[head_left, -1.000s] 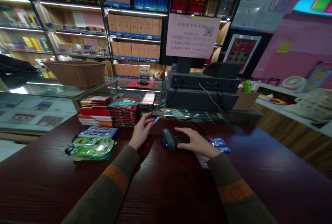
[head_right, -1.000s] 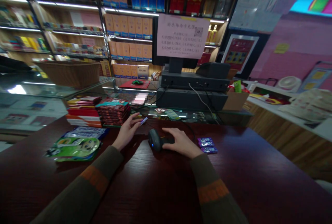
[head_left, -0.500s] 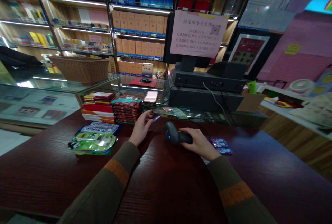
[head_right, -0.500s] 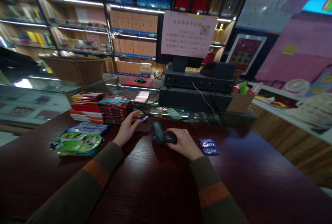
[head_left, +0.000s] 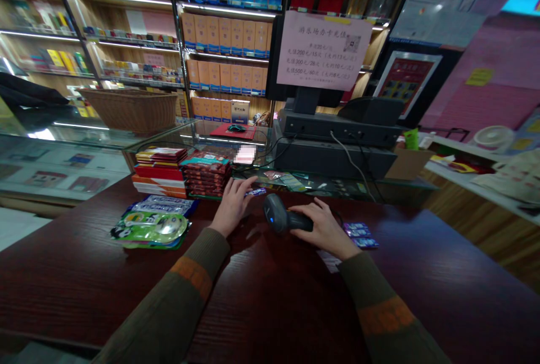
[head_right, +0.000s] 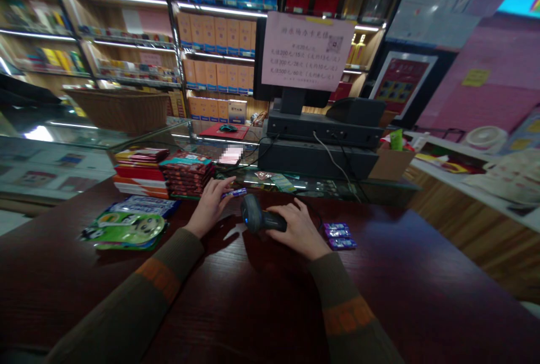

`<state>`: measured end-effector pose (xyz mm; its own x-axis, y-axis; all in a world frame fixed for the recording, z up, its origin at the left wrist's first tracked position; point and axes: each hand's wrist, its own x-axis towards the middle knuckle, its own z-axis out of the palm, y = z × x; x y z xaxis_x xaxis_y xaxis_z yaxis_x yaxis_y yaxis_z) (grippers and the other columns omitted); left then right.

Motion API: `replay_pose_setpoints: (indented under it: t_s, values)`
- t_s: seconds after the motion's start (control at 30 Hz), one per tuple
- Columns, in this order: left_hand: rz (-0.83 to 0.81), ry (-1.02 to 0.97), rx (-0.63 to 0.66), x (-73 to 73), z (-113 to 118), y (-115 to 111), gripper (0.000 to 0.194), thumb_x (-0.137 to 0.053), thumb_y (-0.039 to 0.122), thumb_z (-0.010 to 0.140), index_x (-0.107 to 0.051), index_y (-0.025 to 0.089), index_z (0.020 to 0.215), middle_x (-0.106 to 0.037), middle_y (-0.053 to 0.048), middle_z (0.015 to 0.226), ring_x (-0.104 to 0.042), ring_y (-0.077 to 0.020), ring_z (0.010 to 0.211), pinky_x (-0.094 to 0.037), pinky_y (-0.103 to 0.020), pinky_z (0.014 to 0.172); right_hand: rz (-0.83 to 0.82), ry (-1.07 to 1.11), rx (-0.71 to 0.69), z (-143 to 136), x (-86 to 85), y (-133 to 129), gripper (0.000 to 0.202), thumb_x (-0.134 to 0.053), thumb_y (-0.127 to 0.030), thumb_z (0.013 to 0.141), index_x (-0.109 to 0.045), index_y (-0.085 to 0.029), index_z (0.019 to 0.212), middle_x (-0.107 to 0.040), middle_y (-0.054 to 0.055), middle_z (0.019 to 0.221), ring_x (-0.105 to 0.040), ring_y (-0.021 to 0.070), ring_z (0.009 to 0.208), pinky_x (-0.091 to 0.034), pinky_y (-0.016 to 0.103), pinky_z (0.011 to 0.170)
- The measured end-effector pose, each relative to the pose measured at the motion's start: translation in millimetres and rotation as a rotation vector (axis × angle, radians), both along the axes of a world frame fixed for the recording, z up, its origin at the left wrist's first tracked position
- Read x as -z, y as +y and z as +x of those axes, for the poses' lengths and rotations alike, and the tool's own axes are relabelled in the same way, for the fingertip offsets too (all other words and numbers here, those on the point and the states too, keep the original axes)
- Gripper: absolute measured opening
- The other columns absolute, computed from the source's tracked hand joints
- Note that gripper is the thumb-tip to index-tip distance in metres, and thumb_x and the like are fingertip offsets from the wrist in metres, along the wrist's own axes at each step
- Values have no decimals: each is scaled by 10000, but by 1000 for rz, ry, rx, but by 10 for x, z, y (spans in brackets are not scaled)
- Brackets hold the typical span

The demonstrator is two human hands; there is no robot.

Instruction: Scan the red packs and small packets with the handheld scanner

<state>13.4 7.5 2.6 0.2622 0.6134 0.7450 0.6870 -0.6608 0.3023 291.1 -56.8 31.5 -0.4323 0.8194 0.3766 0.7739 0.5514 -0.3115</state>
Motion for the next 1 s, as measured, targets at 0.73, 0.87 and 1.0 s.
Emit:
replay_pose_setpoints:
  t_s: [0.73,0.87,1.0]
  values:
    - [46,40,-65,-5,0,-7,504,-502,217,979,-373,281,1462,-633,-33,1109,-620,-169,1100,-248,-564,1228,-49,-12,-21,-16,22,-5,383,-729,-354,806,-649,-278,1173,-727,50,1151,-647,244,1104,-178,616,1189]
    - [42,34,-70,1,-2,-5,505,-505,205,978,-376,279,1461,-632,-35,1122,-615,-170,1113,-253,-547,1228,-101,-33,-24,19,101,44,403,-735,-344,803,-644,-274,1189,-719,51,1173,-635,242,1129,-153,610,1198]
    - [39,24,-65,29,-12,23,507,-498,223,986,-363,284,1470,-636,-36,1121,-615,-174,1112,-246,-560,1226,-144,-37,-6,62,186,92,417,-756,-345,780,-645,-283,1177,-710,37,1169,-624,237,1136,-144,603,1199]
